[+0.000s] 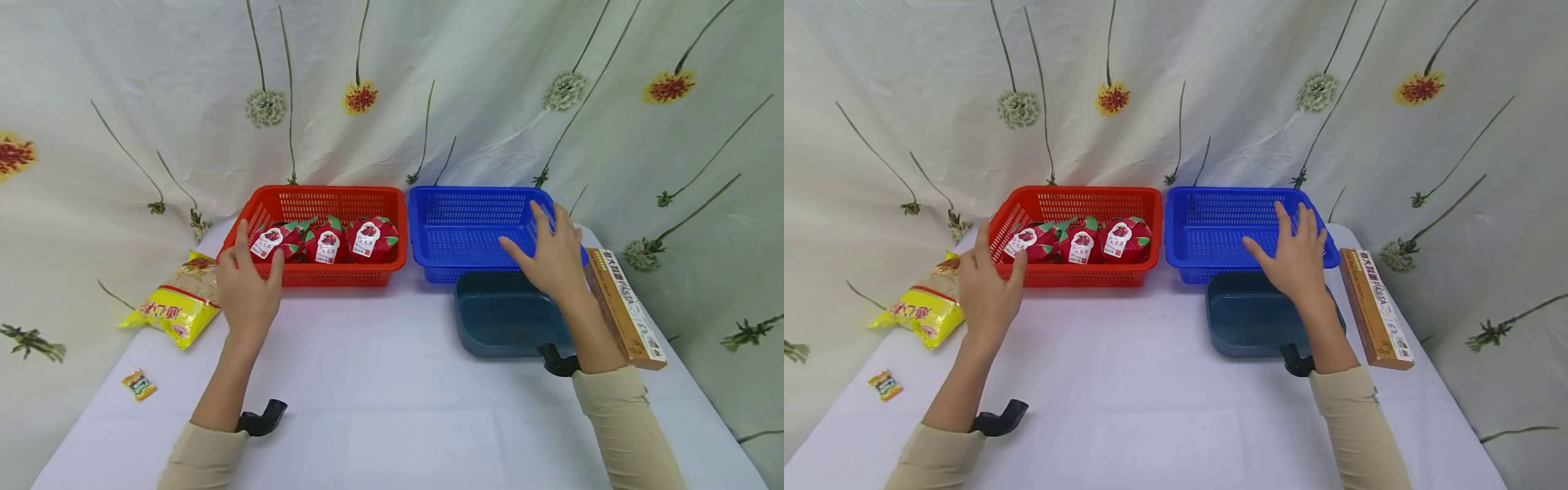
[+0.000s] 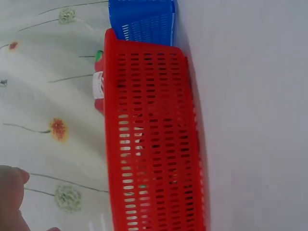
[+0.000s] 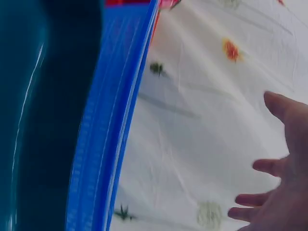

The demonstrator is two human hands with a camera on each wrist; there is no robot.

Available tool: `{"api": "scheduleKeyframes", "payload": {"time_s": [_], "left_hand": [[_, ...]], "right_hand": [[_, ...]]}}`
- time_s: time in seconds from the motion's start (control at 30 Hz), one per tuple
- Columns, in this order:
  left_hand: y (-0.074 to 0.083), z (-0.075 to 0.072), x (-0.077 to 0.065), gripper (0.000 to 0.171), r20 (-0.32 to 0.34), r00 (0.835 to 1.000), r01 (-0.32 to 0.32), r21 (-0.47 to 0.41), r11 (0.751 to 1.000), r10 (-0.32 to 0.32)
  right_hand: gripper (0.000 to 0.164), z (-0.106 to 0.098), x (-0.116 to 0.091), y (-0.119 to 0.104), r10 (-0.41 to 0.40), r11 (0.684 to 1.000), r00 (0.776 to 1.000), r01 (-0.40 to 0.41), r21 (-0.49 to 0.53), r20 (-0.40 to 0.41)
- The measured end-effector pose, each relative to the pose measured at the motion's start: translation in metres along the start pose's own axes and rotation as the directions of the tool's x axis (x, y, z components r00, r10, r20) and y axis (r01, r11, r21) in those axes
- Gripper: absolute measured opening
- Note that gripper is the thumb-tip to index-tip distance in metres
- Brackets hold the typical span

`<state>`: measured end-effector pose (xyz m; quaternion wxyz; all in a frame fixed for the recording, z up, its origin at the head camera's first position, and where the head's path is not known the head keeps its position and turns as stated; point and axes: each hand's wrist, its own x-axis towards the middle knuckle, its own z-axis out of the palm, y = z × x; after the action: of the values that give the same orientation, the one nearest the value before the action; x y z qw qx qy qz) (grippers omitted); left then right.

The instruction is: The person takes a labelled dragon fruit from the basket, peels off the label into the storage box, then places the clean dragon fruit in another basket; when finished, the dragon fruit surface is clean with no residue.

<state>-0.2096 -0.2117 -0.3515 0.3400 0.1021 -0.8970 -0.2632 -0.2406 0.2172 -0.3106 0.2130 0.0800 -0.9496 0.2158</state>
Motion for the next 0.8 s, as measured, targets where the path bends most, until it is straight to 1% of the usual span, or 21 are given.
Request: {"api": "scheduleKeyframes", "payload": {"time_s": [0.03, 0.1, 0.17, 0.2, 0.27, 0.37, 0.43, 0.5, 0.57, 0.6, 0.63, 0.7, 0.8], "left_hand": [[-0.002, 0.002, -0.001, 0.069, -0.037, 0.999, 0.023, -0.017, 1.0, -0.024], [-0.008, 0.008, -0.003, 0.067, -0.106, 0.991, 0.072, -0.06, 0.996, -0.078], [-0.015, 0.015, -0.004, 0.066, -0.158, 0.978, 0.123, -0.103, 0.987, -0.139], [-0.018, 0.019, -0.004, 0.067, -0.169, 0.97, 0.156, -0.128, 0.979, -0.177], [-0.023, 0.029, -0.003, 0.068, -0.162, 0.953, 0.225, -0.194, 0.955, -0.258], [-0.028, 0.042, -0.001, 0.07, -0.118, 0.92, 0.331, -0.275, 0.903, -0.373], [-0.03, 0.05, 0.0, 0.071, -0.09, 0.898, 0.384, -0.312, 0.869, -0.43], [-0.031, 0.056, 0.002, 0.071, -0.077, 0.885, 0.411, -0.335, 0.848, -0.46], [-0.031, 0.061, 0.003, 0.071, -0.061, 0.879, 0.426, -0.344, 0.837, -0.473], [-0.032, 0.064, 0.003, 0.071, -0.055, 0.88, 0.426, -0.345, 0.836, -0.471], [-0.032, 0.066, 0.003, 0.072, -0.045, 0.883, 0.426, -0.343, 0.837, -0.467], [-0.033, 0.071, 0.002, 0.072, -0.03, 0.893, 0.414, -0.336, 0.846, -0.449], [-0.036, 0.077, -0.003, 0.073, 0.002, 0.906, 0.402, -0.319, 0.858, -0.423]], "right_hand": [[0.083, 0.006, 0.004, -0.009, -0.008, 0.999, 0.999, 0.009, 0.045, -0.033], [0.08, 0.02, 0.012, -0.029, -0.02, 0.989, 0.995, 0.034, 0.141, -0.101], [0.078, 0.036, 0.021, -0.052, -0.022, 0.971, 0.988, 0.057, 0.233, -0.151], [0.078, 0.046, 0.025, -0.064, -0.023, 0.96, 0.985, 0.069, 0.273, -0.17], [0.08, 0.065, 0.033, -0.087, -0.031, 0.939, 0.982, 0.092, 0.331, -0.187], [0.086, 0.094, 0.044, -0.118, -0.039, 0.917, 0.985, 0.103, 0.385, -0.17], [0.091, 0.112, 0.05, -0.134, -0.027, 0.907, 0.991, 0.079, 0.413, -0.129], [0.094, 0.128, 0.055, -0.145, -0.006, 0.902, 0.997, 0.038, 0.43, -0.075], [0.097, 0.142, 0.058, -0.152, 0.022, 0.905, 1.0, -0.014, 0.426, -0.015], [0.098, 0.149, 0.06, -0.155, 0.036, 0.907, 0.999, -0.04, 0.419, 0.017], [0.099, 0.154, 0.061, -0.157, 0.045, 0.911, 0.998, -0.058, 0.409, 0.043], [0.101, 0.163, 0.063, -0.16, 0.058, 0.919, 0.994, -0.089, 0.383, 0.092], [0.103, 0.172, 0.063, -0.163, 0.068, 0.933, 0.986, -0.117, 0.341, 0.151]]}}
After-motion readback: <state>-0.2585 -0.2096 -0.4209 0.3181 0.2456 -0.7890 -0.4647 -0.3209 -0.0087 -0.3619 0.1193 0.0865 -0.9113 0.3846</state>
